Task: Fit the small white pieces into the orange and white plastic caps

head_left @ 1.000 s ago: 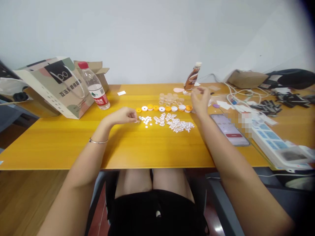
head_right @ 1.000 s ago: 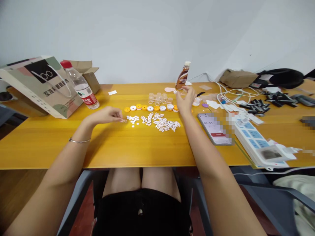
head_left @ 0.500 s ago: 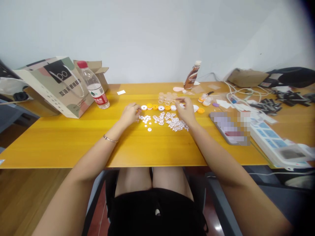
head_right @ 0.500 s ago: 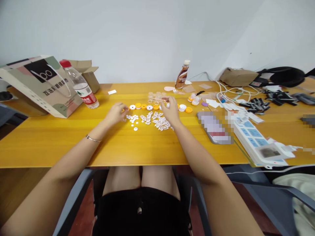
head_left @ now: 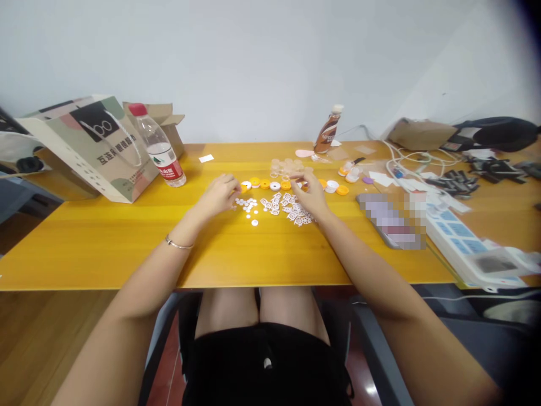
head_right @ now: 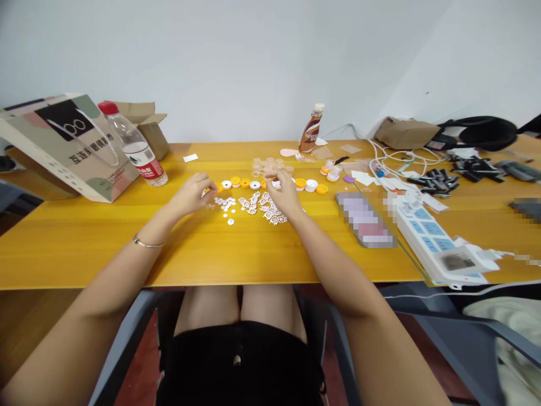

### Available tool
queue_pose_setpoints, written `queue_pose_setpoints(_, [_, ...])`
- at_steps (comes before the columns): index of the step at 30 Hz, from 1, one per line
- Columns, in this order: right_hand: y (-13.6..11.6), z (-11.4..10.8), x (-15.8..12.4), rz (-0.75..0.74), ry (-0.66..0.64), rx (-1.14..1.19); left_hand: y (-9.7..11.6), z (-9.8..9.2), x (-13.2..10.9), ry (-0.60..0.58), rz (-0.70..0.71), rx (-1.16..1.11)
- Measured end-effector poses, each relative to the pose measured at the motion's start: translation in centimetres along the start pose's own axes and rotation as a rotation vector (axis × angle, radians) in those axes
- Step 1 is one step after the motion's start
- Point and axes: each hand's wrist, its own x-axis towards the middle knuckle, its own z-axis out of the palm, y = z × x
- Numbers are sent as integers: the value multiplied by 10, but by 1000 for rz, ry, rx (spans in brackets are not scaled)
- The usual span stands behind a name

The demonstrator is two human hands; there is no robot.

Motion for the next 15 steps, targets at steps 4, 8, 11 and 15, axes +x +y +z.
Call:
queue_pose_setpoints(4, [1, 2, -2, -7, -18, -2, 15, -16, -9, -205, 198, -342])
queue_pose_setpoints(8, [-1, 1, -2, -11, -28, -3, 24, -11, -10, -367, 261, -457])
queue_pose_setpoints(11, [-1, 1, -2, -22, -37, -10, 26, -3, -9, -413, 272, -441])
queue_pose_setpoints(15, [1, 1, -2, -31, -49, -10, 27, -3, -9, -424, 256, -448])
